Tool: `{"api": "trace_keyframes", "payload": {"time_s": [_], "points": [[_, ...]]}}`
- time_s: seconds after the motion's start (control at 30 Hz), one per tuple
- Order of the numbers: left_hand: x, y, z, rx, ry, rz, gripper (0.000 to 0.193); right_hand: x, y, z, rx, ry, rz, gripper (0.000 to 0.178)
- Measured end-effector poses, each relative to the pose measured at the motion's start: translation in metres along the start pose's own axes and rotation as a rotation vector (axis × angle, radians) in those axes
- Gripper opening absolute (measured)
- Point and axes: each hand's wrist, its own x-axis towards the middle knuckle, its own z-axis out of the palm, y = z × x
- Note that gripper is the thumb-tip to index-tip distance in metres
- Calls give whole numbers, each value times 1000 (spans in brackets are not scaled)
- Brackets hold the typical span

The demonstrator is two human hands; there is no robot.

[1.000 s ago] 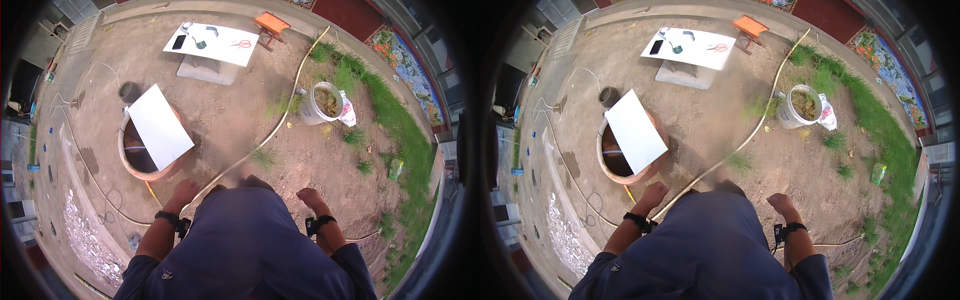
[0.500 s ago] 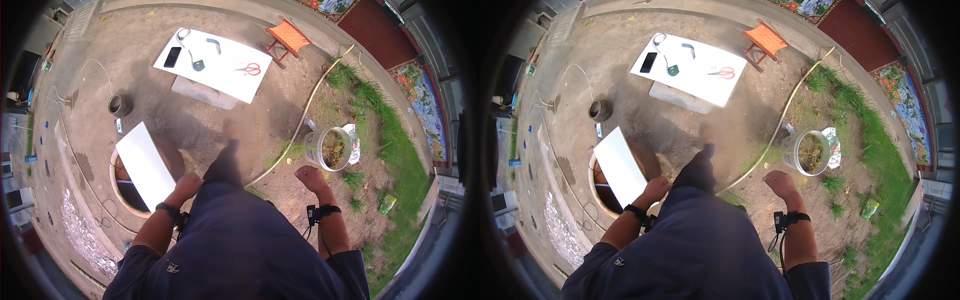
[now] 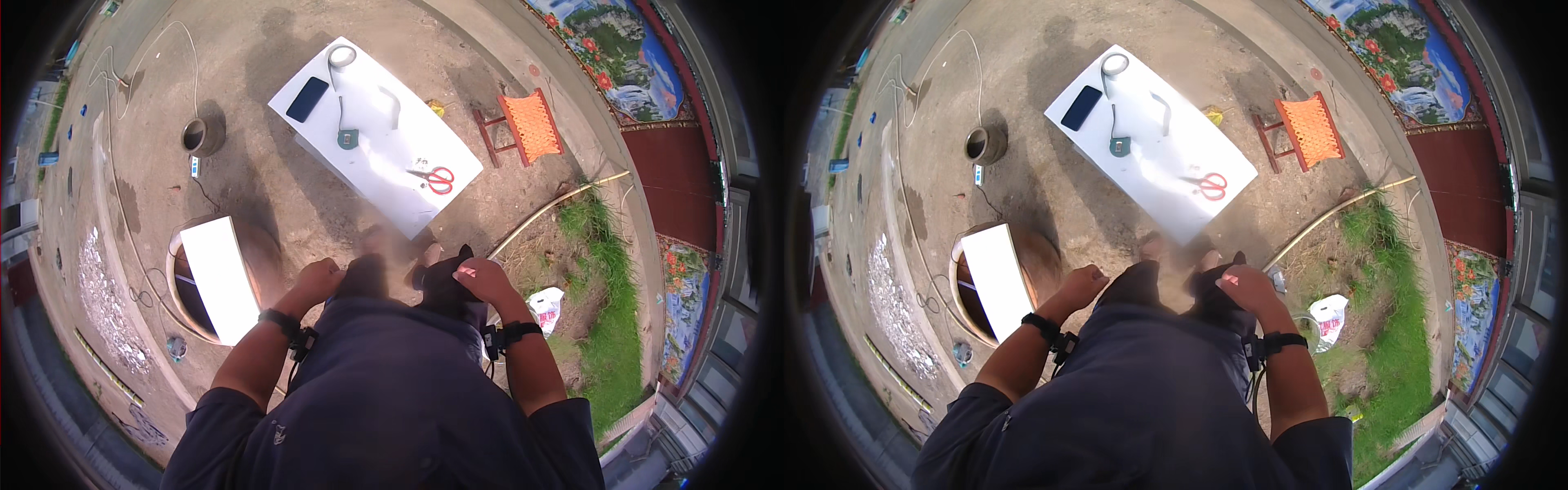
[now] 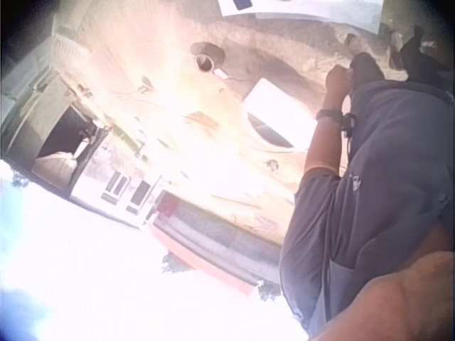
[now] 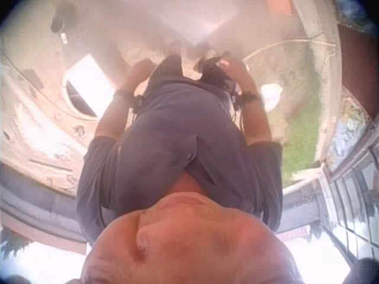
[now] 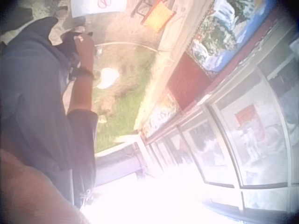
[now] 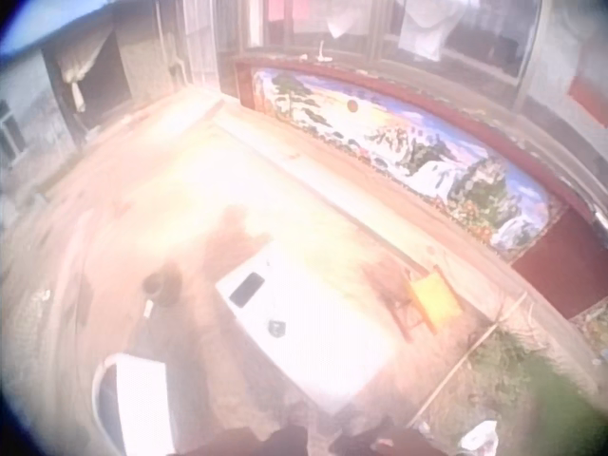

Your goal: The person wipes the exterior of a large ceramic vessel with a cloth, then uses scissors to cut strips of tape on a table. They apply the tape strips to the vessel's surface.

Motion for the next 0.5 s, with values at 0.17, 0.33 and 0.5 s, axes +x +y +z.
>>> {"api": "trace_keyframes", "payload": {"time_s": [0.17,0.33,0.5], "points": [[11,46,6,-102,74,-224,43,84,0,-71,-97,-113,-160,30],[24,105,57,-375,230,-334,39,163,10,-149,-405,-375,-246,27],[28,201,129,-589,280,-445,39,213,16,-226,-645,-518,-357,29]]}}
